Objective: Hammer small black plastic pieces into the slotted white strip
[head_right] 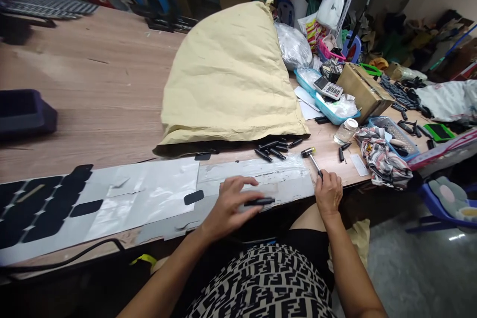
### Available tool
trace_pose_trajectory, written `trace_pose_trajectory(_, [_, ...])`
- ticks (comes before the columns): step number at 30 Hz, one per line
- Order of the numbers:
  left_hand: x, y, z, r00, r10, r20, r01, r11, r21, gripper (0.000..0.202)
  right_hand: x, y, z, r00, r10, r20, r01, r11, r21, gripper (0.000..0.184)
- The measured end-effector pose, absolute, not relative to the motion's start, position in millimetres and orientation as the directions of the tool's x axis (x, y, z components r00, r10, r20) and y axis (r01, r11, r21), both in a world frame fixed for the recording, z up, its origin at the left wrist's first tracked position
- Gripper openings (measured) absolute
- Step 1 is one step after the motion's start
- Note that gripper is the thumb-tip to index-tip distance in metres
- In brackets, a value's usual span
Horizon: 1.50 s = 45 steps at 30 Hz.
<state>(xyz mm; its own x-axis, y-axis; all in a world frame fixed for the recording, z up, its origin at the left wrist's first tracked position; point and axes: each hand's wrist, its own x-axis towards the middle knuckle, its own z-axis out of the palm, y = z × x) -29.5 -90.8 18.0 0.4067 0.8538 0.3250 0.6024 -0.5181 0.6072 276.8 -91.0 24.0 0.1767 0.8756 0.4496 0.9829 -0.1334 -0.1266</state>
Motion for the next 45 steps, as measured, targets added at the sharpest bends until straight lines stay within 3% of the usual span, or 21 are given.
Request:
trace_pose_trajectory(7, [-14.7, -155.0, -18.1, 0.422, 0.777, 0.468, 0.730, -0.597, 0.332, 0.022, 278.4, -87.6, 19.2, 0.152, 0.876, 0.458, 0.988, -0.130, -0.080, 0.030])
trace_pose_trajectory(15, [-8.4, -101.8, 9.8, 0.300, 0.884, 0.358, 0.742, -0.452, 0.495, 0.025, 278.8, -86.4, 18.2, 0.144, 0.886, 0.440, 0.990, -0.126, -0.070, 0.032])
trace_pose_trajectory(22, [-4.2, 10.4, 21.7, 0.311, 0.897, 0.315, 0.799, -0.426, 0.425, 0.032, 283.3, -85.8, 15.7, 0.106, 0.872, 0.479, 0.994, -0.096, -0.046, 0.031])
trace_pose_trajectory(26, [-7.8, 19.6, 19.1, 0.307, 0.910, 0.279, 0.818, -0.402, 0.412, 0.021, 298.0, -90.2, 16.0, 0.150, 0.894, 0.423, 0.983, -0.088, -0.163, 0.033])
trace_pose_trajectory(30, [-17.8, 13.2, 9.6, 0.259, 0.940, 0.220, 0.772, -0.339, 0.538, 0.022, 305.2, -97.1, 20.7, 0.175, 0.927, 0.333, 0.959, -0.084, -0.269, 0.032])
trace_pose_trajectory(33, [-24.4, 14.1, 1.8, 0.218, 0.954, 0.206, 0.725, -0.300, 0.620, 0.031, 294.4, -101.6, 31.3, 0.181, 0.938, 0.295, 0.894, -0.031, -0.448, 0.032])
trace_pose_trajectory(36, [-27.4, 16.1, -3.4, 0.182, 0.964, 0.193, 0.705, -0.265, 0.658, 0.026, 270.2, -107.0, 48.4, 0.189, 0.955, 0.230, 0.785, -0.007, -0.619, 0.037])
trace_pose_trajectory(39, [-27.7, 14.7, -5.2, 0.246, 0.947, 0.209, 0.683, -0.322, 0.655, 0.019, 241.6, -113.2, 64.2, 0.127, 0.991, 0.046, 0.682, -0.054, -0.729, 0.042])
trace_pose_trajectory(42, [-28.0, 13.0, -5.1, 0.294, 0.934, 0.206, 0.654, -0.353, 0.669, 0.020, 219.0, -117.3, 69.3, 0.036, 0.997, -0.075, 0.615, -0.081, -0.785, 0.045])
trace_pose_trajectory(45, [-28.8, 14.3, -4.9, 0.263, 0.949, 0.173, 0.651, -0.307, 0.694, 0.022, 205.9, -117.7, 63.6, 0.014, 0.999, -0.036, 0.641, -0.036, -0.766, 0.046])
